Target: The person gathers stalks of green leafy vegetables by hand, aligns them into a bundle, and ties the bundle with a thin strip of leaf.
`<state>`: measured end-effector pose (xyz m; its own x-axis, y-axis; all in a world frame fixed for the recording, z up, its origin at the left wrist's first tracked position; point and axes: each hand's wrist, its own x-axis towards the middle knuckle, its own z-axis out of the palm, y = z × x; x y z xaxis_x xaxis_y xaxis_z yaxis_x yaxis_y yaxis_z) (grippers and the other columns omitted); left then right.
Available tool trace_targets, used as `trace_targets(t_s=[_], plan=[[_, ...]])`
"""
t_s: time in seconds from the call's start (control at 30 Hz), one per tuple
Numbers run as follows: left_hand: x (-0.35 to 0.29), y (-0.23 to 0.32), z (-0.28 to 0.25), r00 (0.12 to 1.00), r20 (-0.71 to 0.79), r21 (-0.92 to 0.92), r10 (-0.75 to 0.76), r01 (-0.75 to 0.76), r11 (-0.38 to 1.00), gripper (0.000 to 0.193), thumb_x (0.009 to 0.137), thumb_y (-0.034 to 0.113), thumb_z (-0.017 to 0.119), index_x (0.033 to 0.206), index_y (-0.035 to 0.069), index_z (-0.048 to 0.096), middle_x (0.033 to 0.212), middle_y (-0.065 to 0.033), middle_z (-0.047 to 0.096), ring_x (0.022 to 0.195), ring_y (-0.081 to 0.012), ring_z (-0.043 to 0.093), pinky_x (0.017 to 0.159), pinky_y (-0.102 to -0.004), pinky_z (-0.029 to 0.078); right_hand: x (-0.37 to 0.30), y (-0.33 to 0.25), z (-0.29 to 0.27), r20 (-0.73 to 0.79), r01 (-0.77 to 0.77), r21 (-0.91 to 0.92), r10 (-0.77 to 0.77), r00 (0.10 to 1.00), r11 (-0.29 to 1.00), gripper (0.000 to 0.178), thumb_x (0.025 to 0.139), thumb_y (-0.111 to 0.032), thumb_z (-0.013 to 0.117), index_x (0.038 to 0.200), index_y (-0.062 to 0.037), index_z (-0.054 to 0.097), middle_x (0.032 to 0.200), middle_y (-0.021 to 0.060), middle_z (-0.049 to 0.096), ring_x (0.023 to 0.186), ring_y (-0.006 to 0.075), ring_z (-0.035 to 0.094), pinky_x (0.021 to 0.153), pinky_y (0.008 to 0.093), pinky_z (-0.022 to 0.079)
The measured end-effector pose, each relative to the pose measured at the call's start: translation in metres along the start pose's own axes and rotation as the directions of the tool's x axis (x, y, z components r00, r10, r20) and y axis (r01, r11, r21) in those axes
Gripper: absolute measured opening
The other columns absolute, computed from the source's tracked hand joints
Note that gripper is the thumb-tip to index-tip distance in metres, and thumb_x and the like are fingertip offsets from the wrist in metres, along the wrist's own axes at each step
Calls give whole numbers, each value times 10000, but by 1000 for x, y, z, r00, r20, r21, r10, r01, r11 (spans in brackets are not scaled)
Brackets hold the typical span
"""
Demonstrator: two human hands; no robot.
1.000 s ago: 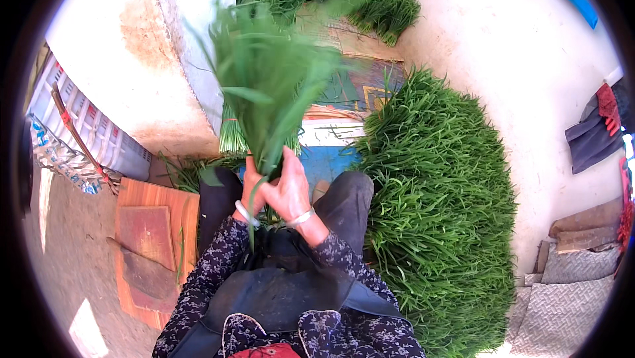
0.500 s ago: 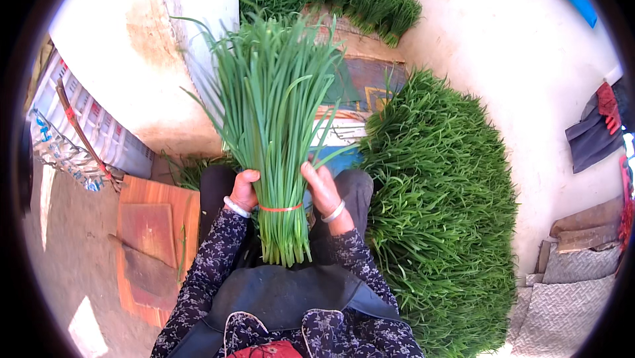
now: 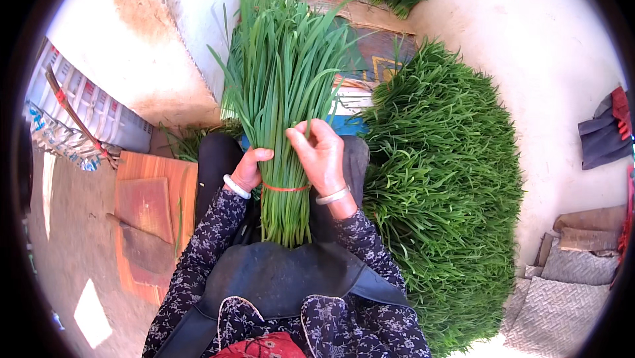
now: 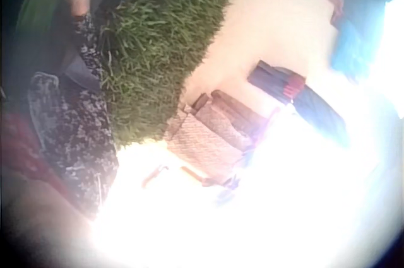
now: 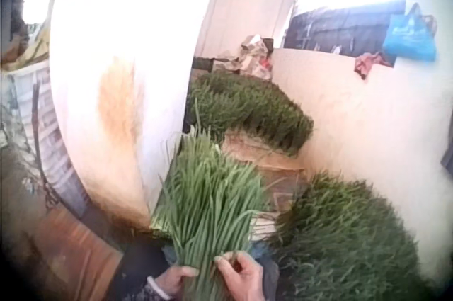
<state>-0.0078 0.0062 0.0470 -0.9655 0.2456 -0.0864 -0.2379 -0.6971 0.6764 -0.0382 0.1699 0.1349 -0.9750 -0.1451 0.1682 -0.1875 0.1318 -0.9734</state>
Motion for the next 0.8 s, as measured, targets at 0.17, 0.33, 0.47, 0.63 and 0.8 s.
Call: trace_targets(t_s=[0.17,0.33,0.47,0.63,0.8], plan=[[0,-5,-13,999,-39,-57,-21,19,998,621,797,261,644,1346,-6,526,1270,-109,625,1154,-236,598,1053,-368,436,-12,-11,-2,39,-6,185,-2,999,983,63,955,-57,640,940,-27,586,855,-7,659,788,63,583,754,223,482],[2,-12,-21,998,-34,-108,-60,56,993,598,819,240,632,1350,-10,521,1262,-130,635,1140,-242,612,1049,-379,447,-44,-14,6,354,-79,222,-5,935,972,62,1016,-92,526,1052,-54,493,928,100,693,792,139,657,709,275,517],[9,-17,-27,995,-4,-156,-99,97,983,567,834,219,636,1334,-21,522,1237,-139,640,1087,-247,638,996,-383,495,-85,-56,4,939,-512,220,-39,341,830,168,1000,-140,578,1123,-42,517,864,63,677,710,131,660,651,280,520],[-3,-14,-25,1000,-6,-182,-21,19,983,642,779,244,637,1342,-38,515,1269,-169,629,1127,-295,625,1046,-398,464,-45,-53,-27,372,-75,198,-4,928,977,235,907,-66,678,1127,-28,604,930,34,635,809,118,648,727,284,535],[1,-10,-19,999,13,-198,-34,36,980,706,681,217,679,1328,-29,539,1247,-154,648,1119,-299,630,1037,-397,475,16,-13,-35,74,-138,178,127,989,974,576,897,-160,699,1383,20,449,1279,124,580,1156,218,563,1010,347,446]])
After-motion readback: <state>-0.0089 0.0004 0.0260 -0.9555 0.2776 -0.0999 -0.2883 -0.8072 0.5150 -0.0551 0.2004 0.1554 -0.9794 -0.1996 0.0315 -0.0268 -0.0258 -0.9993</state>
